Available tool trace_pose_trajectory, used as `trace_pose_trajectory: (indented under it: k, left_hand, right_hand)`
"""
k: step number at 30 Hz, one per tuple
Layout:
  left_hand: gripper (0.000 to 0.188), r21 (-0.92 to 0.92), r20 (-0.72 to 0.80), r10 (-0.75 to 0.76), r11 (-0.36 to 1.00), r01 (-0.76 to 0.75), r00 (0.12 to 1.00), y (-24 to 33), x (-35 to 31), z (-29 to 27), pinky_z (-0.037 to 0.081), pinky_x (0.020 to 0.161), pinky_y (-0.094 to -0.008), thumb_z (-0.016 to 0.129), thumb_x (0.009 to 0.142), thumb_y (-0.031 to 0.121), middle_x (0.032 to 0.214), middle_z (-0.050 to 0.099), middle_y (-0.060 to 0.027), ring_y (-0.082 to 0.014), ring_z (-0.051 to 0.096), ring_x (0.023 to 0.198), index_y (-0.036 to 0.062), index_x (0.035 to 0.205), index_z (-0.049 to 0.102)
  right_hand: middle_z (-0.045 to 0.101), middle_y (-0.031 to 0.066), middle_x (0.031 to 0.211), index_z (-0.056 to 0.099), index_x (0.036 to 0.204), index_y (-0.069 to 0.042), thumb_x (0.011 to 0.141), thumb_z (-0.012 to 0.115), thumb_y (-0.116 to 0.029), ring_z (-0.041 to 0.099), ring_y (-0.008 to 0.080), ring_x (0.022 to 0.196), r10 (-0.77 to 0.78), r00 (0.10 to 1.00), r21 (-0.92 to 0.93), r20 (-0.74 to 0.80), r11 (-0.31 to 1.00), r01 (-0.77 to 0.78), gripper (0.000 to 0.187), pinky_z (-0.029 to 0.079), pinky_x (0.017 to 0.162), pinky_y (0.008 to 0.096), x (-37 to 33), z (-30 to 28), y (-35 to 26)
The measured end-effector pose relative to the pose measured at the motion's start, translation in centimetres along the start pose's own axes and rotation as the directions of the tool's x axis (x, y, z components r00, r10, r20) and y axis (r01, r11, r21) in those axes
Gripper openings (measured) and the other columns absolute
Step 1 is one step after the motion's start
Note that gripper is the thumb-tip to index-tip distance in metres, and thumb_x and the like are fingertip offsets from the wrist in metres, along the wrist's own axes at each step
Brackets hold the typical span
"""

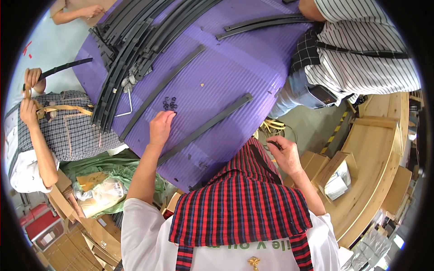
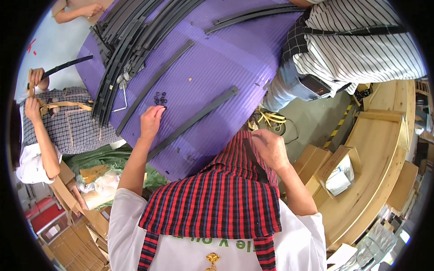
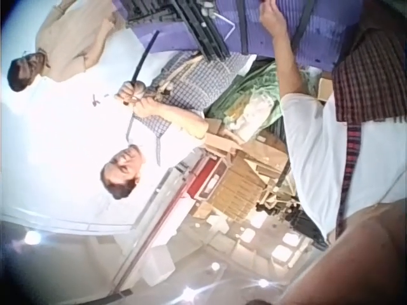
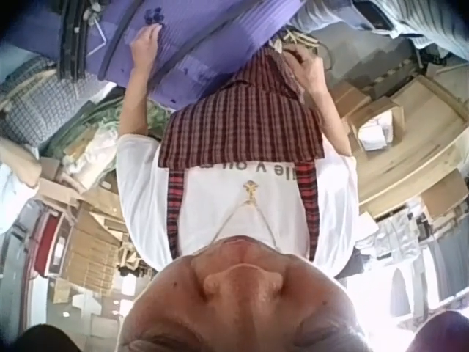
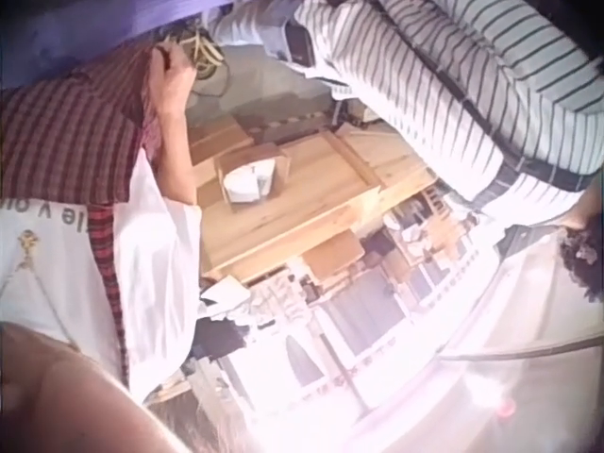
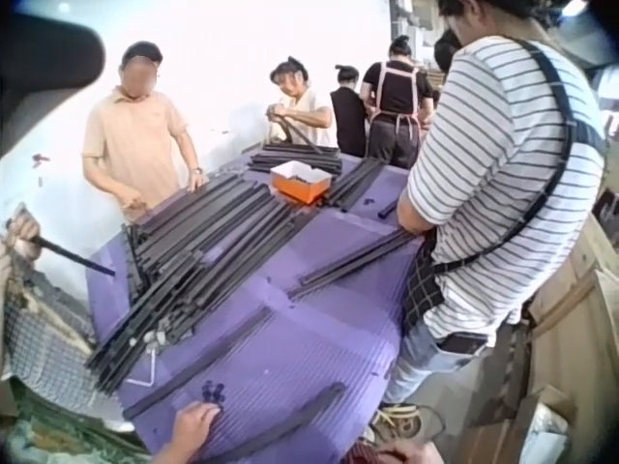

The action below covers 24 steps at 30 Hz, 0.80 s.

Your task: Applying adhesive tape to small black plastic components at a work table.

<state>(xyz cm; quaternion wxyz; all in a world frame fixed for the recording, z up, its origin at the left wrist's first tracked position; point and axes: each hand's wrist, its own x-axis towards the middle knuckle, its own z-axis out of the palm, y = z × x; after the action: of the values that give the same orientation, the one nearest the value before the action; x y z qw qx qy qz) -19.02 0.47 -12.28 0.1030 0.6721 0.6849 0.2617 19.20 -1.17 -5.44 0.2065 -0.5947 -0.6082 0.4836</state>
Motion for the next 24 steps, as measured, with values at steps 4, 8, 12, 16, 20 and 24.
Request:
trace_pose_trajectory:
  k: [4, 8, 12, 16, 20, 24]
  left_hand:
    - [0.017, -0.362, -0.026, -0.270, 0.900, 0.243, 0.963, 3.8, 0.6, -0.4, 0.044, 0.051, -0.0225, 0.057, 0.084, 0.016, 0.069, 0.060, -0.0049, -0.0099, 0.056, 0.057, -0.0004, 0.086, 0.062]
    - [0.022, -0.706, 0.551, -0.312, 0.320, 0.632, 0.774, 14.4, 3.4, 0.2, 0.049, 0.055, -0.0244, 0.056, 0.085, 0.017, 0.077, 0.061, -0.0083, -0.0135, 0.058, 0.061, -0.0022, 0.095, 0.057]
    - [0.022, -0.660, 0.738, -0.165, 0.020, 0.751, 0.654, 17.4, 4.1, 2.5, 0.051, 0.059, -0.0257, 0.056, 0.086, 0.019, 0.078, 0.060, -0.0087, -0.0157, 0.060, 0.065, -0.0004, 0.095, 0.057]
    - [0.021, -0.655, 0.753, -0.108, -0.027, 0.755, 0.649, 18.6, 4.6, 3.3, 0.051, 0.062, -0.0258, 0.057, 0.086, 0.018, 0.079, 0.061, -0.0090, -0.0161, 0.060, 0.069, -0.0007, 0.095, 0.057]
    - [0.016, -0.780, 0.566, -0.182, 0.196, 0.594, 0.804, 18.4, 4.8, 5.3, 0.050, 0.063, -0.0252, 0.060, 0.083, 0.014, 0.082, 0.062, -0.0087, -0.0143, 0.060, 0.072, 0.0002, 0.091, 0.059]
    - [0.011, -0.522, -0.039, 0.154, 0.840, -0.152, 0.987, 16.6, 5.7, 8.4, 0.048, 0.066, -0.0277, 0.065, 0.076, 0.007, 0.083, 0.063, -0.0076, -0.0177, 0.060, 0.074, 0.0011, 0.085, 0.062]
  right_hand:
    - [0.063, 0.0112, 0.077, 0.060, 0.093, -0.001, 0.079, 0.059, -0.010, 0.059, 0.0153, 0.067, 0.044, 0.996, 0.122, -0.079, 0.992, -0.034, 0.017, 0.047, 0.063, 0.0277, 0.0, 0.2, 1.1]
    - [0.063, 0.0071, 0.081, 0.058, 0.098, -0.002, 0.076, 0.062, -0.001, 0.058, 0.0087, 0.069, -0.114, 0.985, 0.170, -0.129, 0.976, 0.135, 0.023, 0.046, 0.062, 0.0225, 2.4, 0.5, -1.2]
    - [0.063, 0.0054, 0.081, 0.057, 0.102, -0.003, 0.076, 0.061, 0.000, 0.057, 0.0070, 0.071, -0.176, 0.978, 0.380, -0.112, 0.902, 0.206, 0.026, 0.046, 0.063, 0.0218, 5.0, 1.6, -3.3]
    - [0.061, 0.0028, 0.083, 0.054, 0.106, -0.002, 0.079, 0.058, 0.001, 0.056, 0.0072, 0.075, -0.225, 0.966, 0.556, -0.128, 0.790, 0.258, 0.028, 0.046, 0.066, 0.0209, 6.6, 1.7, -3.3]
    - [0.059, 0.0025, 0.086, 0.052, 0.106, -0.001, 0.080, 0.056, 0.003, 0.055, 0.0065, 0.075, -0.114, 0.991, 0.718, -0.068, 0.684, 0.127, 0.026, 0.045, 0.065, 0.0195, 7.2, 1.0, -2.2]
    - [0.059, 0.0029, 0.085, 0.052, 0.104, -0.001, 0.081, 0.056, 0.003, 0.054, 0.0055, 0.068, 0.002, 0.999, 0.713, -0.042, 0.701, 0.029, 0.024, 0.045, 0.060, 0.0192, 6.9, 1.3, 0.3]
